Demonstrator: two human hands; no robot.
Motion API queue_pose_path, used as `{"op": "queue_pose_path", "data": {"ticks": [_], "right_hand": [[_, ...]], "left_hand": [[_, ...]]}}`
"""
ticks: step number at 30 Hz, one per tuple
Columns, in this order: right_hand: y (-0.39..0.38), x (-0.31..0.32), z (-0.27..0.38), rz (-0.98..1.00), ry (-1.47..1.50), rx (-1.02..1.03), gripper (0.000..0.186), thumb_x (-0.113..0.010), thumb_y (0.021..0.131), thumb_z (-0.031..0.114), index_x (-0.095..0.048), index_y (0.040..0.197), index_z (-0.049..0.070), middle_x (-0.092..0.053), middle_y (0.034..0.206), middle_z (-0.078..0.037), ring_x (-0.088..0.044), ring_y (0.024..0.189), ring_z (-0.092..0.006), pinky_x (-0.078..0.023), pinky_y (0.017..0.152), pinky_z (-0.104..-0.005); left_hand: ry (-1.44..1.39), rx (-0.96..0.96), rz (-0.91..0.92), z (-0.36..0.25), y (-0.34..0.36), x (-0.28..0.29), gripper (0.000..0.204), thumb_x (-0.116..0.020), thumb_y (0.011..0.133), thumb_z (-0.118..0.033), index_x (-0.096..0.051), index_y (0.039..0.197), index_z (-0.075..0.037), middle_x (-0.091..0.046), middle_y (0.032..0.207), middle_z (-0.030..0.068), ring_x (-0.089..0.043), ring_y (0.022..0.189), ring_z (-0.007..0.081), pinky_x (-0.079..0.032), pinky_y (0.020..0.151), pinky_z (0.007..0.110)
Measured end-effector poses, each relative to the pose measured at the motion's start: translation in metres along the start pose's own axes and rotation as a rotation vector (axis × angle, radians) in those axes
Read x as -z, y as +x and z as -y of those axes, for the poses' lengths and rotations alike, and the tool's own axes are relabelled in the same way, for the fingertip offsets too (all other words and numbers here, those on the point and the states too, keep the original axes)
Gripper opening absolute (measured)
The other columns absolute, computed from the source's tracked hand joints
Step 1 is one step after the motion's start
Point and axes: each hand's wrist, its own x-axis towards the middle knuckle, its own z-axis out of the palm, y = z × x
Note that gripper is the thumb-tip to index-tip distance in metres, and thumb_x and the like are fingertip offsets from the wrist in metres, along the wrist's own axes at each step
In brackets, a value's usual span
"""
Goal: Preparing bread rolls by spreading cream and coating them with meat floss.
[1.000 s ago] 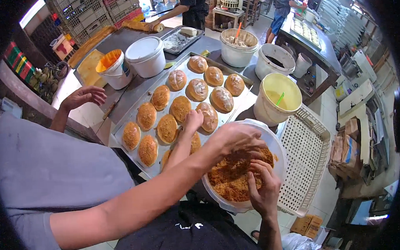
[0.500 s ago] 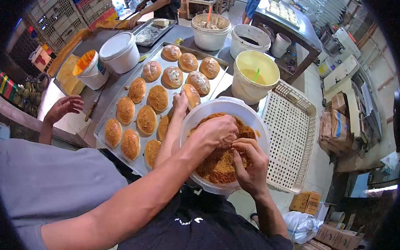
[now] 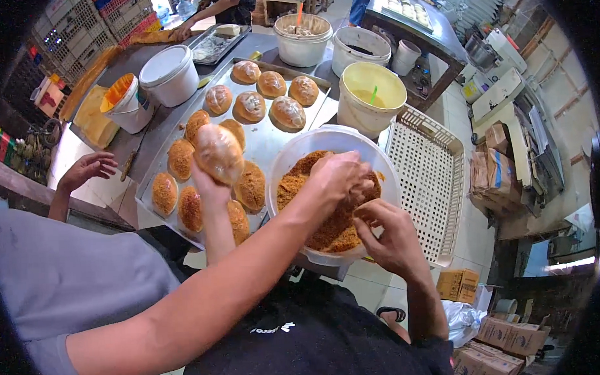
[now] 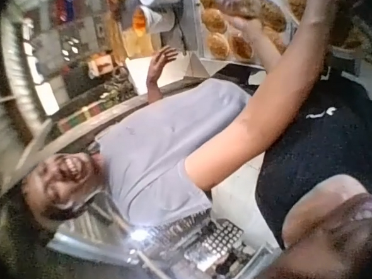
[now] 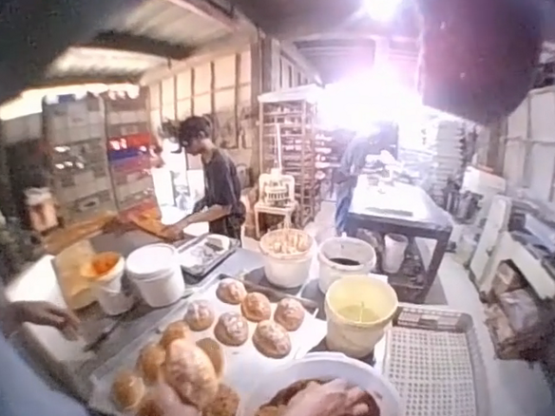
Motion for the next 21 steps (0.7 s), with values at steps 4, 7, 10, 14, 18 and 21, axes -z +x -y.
{"op": "queue_pose_path", "data": {"ticks": [4, 7, 10, 14, 18, 21], "right_hand": [[0.013, -0.007, -0.024, 0.230, -0.197, 0.327, 0.030, -0.066, 0.085, 0.017, -0.064, 0.107, -0.004, -0.066, 0.108, -0.019, -0.065, 0.095, -0.0361, -0.052, 0.086, -0.0411], [0.039, -0.026, -0.017, 0.506, -0.324, 0.328, 0.039, -0.063, 0.086, 0.025, -0.060, 0.114, -0.002, -0.065, 0.108, -0.021, -0.063, 0.100, -0.0382, -0.050, 0.089, -0.0447], [0.050, -0.025, 0.001, 0.736, -0.417, 0.271, 0.040, -0.062, 0.086, 0.028, -0.060, 0.113, -0.002, -0.066, 0.104, -0.023, -0.064, 0.097, -0.0376, -0.051, 0.085, -0.0469], [0.048, -0.026, -0.017, 0.802, -0.435, 0.240, 0.038, -0.062, 0.086, 0.027, -0.058, 0.112, -0.001, -0.067, 0.096, -0.022, -0.064, 0.096, -0.0379, -0.051, 0.084, -0.0474], [0.052, -0.028, -0.018, 0.890, -0.463, 0.275, 0.045, -0.062, 0.087, 0.027, -0.053, 0.121, 0.000, -0.066, 0.102, -0.023, -0.063, 0.100, -0.0387, -0.050, 0.089, -0.0481], [0.054, -0.023, -0.026, 0.913, -0.466, 0.217, 0.046, -0.061, 0.088, 0.029, -0.052, 0.122, -0.001, -0.064, 0.107, -0.024, -0.061, 0.104, -0.0396, -0.048, 0.092, -0.0479]], "left_hand": [[0.359, 0.131, 0.054, 0.005, 0.002, -0.001, 0.009, -0.051, 0.094, -0.024, -0.057, 0.100, -0.021, -0.057, 0.095, 0.0011, -0.055, 0.087, 0.0183, -0.043, 0.073, 0.035], [0.640, 0.243, 0.063, 0.018, -0.007, -0.001, 0.013, -0.051, 0.095, -0.023, -0.059, 0.105, -0.019, -0.061, 0.092, 0.0021, -0.058, 0.081, 0.0181, -0.045, 0.069, 0.033], [0.914, 0.357, 0.080, 0.034, -0.015, -0.003, 0.018, -0.052, 0.095, -0.023, -0.061, 0.110, -0.018, -0.064, 0.090, 0.0031, -0.060, 0.075, 0.0178, -0.047, 0.064, 0.031], [1.492, -0.001, 0.329, -0.019, -0.019, 0.000, 0.021, -0.059, 0.090, -0.024, -0.073, 0.077, -0.017, -0.071, 0.077, 0.0018, -0.067, 0.069, 0.0199, -0.050, 0.060, 0.037], [1.658, -0.169, 0.149, 0.007, -0.017, -0.007, 0.019, -0.064, 0.086, -0.024, -0.075, 0.073, -0.016, -0.074, 0.082, 0.0032, -0.071, 0.079, 0.0204, -0.053, 0.063, 0.033], [1.409, 0.018, 0.219, -0.011, -0.011, -0.002, 0.017, -0.064, 0.087, -0.021, -0.076, 0.076, -0.015, -0.073, 0.084, 0.0057, -0.071, 0.081, 0.0224, -0.055, 0.064, 0.035]]}}
